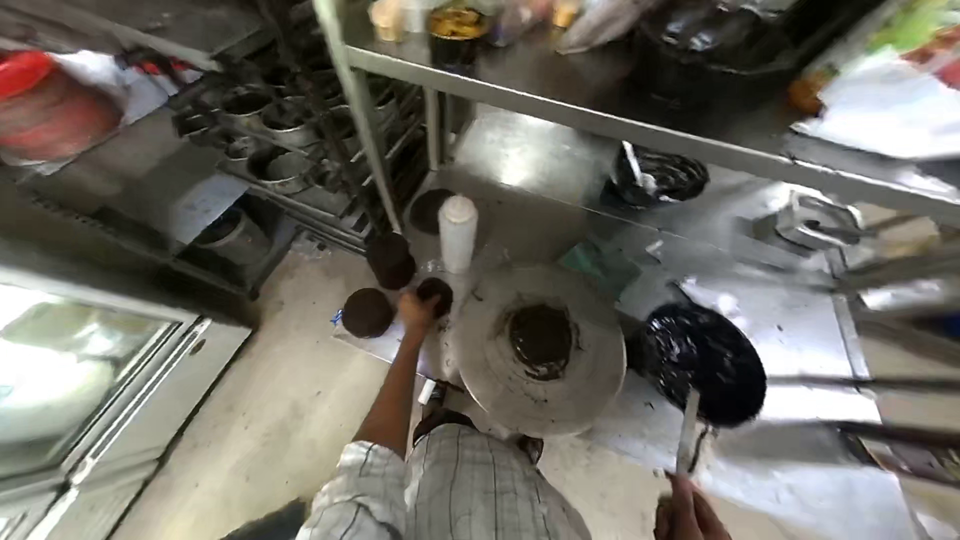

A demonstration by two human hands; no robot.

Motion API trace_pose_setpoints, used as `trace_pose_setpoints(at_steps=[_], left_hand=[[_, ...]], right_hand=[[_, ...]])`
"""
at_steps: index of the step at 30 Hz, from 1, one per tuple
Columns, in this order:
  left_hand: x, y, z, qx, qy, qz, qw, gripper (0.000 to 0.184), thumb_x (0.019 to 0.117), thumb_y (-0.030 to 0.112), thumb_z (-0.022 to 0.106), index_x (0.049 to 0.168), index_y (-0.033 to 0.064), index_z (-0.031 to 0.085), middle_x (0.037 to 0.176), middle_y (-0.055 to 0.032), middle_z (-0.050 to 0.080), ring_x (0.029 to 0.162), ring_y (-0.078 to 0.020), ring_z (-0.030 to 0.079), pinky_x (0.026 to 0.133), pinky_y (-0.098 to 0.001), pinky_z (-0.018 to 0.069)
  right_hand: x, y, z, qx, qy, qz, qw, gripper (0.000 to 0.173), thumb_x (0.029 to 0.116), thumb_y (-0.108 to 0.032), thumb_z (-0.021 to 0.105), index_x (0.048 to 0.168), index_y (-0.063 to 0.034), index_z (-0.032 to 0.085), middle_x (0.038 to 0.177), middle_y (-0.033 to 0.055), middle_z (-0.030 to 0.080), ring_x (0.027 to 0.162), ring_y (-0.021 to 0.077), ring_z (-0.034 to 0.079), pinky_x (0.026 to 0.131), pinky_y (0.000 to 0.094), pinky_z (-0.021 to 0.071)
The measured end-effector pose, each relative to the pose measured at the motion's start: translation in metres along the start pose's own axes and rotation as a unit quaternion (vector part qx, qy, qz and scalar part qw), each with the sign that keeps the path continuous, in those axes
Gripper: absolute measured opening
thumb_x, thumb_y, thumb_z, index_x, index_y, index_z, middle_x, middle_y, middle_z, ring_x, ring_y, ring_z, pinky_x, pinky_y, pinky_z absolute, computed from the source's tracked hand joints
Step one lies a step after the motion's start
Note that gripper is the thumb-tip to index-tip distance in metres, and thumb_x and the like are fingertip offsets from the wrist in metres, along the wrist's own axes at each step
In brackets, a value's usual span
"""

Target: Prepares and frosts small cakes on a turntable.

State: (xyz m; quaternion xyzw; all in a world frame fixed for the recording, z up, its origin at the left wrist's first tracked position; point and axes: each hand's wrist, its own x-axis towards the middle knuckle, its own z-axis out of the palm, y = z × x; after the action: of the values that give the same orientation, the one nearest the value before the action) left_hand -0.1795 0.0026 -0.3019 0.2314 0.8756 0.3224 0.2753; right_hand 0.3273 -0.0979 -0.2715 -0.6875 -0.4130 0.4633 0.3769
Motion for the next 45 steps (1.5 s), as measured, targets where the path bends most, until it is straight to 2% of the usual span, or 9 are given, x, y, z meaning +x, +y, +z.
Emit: trace_pose_setpoints(at_steps=[8,14,23,27,33,35,38,41,45], left_hand=[[-0.069,0.078,-0.09,-0.243,-0.019,0.185,0.952,0.036,0.0918,0.018,0.077,0.122,0.0049,0.064,0.111,-0.0094,0.07,0.097,-0.0199,0.069,0.085,-0.0441,0.0605],[-0.15,0.169,-0.071,-0.331,-0.27,0.181,0.886,0.03,0.0905,0.006,0.074,0.12,0.0048,0.067,0.102,-0.0074,0.073,0.087,-0.0165,0.071,0.075,-0.0353,0.0624],[-0.169,0.156,-0.03,-0.243,-0.286,0.138,0.917,0.028,0.1066,0.019,0.055,0.13,0.0031,0.06,0.121,-0.0105,0.065,0.102,-0.0171,0.065,0.089,-0.0382,0.0559],[-0.15,0.138,-0.011,-0.133,-0.211,0.206,0.946,0.031,0.0964,0.019,0.071,0.123,0.0031,0.067,0.101,-0.0097,0.069,0.089,-0.0171,0.066,0.081,-0.038,0.0565],[-0.165,0.109,0.0,-0.02,-0.113,0.284,0.952,0.038,0.0965,0.027,0.073,0.128,0.0088,0.064,0.103,-0.0149,0.069,0.082,-0.0299,0.067,0.071,-0.05,0.058],[-0.166,0.099,0.003,0.001,-0.076,0.337,0.938,0.045,0.0974,0.033,0.071,0.135,0.0112,0.06,0.121,-0.0155,0.065,0.099,-0.0314,0.067,0.081,-0.0525,0.0584],[-0.164,0.102,0.013,0.117,-0.023,0.49,0.863,0.047,0.0995,0.036,0.061,0.139,0.0111,0.061,0.146,-0.0099,0.056,0.138,-0.0291,0.049,0.115,-0.0548,0.0392],[-0.175,0.1,0.028,0.26,-0.048,0.571,0.777,0.068,0.0942,0.053,0.056,0.154,0.0219,0.049,0.166,-0.0036,0.033,0.158,-0.0296,0.014,0.123,-0.0687,0.0041],[-0.174,0.095,0.042,0.323,-0.074,0.56,0.76,0.081,0.0949,0.068,0.047,0.159,0.0193,0.039,0.169,-0.0038,0.025,0.158,-0.0277,0.01,0.125,-0.0647,0.0043]], right_hand=[[0.03,-0.156,0.088,-0.03,-0.102,-0.194,0.975,0.028,0.0964,-0.031,0.068,0.112,-0.0083,0.07,0.071,0.0004,0.06,0.051,0.0099,0.048,0.046,0.0287,0.0426],[0.038,-0.24,0.144,0.103,-0.29,-0.153,0.939,0.048,0.0988,-0.033,0.065,0.138,-0.0073,0.055,0.099,0.0032,0.073,0.066,0.0091,0.066,0.055,0.024,0.0568],[0.048,-0.215,0.15,0.066,-0.215,-0.077,0.971,0.02,0.1012,-0.017,0.063,0.118,-0.0051,0.065,0.084,0.0047,0.069,0.055,0.0053,0.055,0.043,0.0189,0.039],[0.057,-0.192,0.156,0.026,-0.186,-0.143,0.972,0.023,0.0951,-0.014,0.069,0.114,-0.0009,0.068,0.09,0.0097,0.071,0.072,0.0163,0.068,0.066,0.0348,0.0598],[0.047,-0.167,0.15,-0.047,-0.162,-0.16,0.973,0.026,0.0961,-0.022,0.072,0.117,-0.0077,0.068,0.09,0.0112,0.069,0.07,0.0216,0.063,0.06,0.0405,0.0538],[0.047,-0.159,0.134,-0.061,-0.123,-0.182,0.974,0.028,0.098,-0.025,0.071,0.118,-0.0063,0.067,0.093,0.0105,0.069,0.073,0.0205,0.065,0.064,0.0409,0.0571],[0.047,-0.132,0.101,-0.116,-0.032,-0.192,0.974,0.034,0.0999,-0.031,0.067,0.122,-0.0058,0.065,0.082,0.009,0.066,0.062,0.0205,0.06,0.056,0.0422,0.0542],[0.05,-0.095,0.085,-0.139,-0.006,-0.168,0.976,0.037,0.1017,-0.031,0.065,0.127,-0.0048,0.065,0.077,0.0089,0.064,0.058,0.022,0.058,0.054,0.0442,0.0529],[0.046,-0.063,0.1,-0.063,-0.059,-0.115,0.99,0.031,0.1018,-0.037,0.064,0.111,-0.0077,0.072,0.078,0.0068,0.067,0.058,0.019,0.059,0.054,0.0401,0.0534]])
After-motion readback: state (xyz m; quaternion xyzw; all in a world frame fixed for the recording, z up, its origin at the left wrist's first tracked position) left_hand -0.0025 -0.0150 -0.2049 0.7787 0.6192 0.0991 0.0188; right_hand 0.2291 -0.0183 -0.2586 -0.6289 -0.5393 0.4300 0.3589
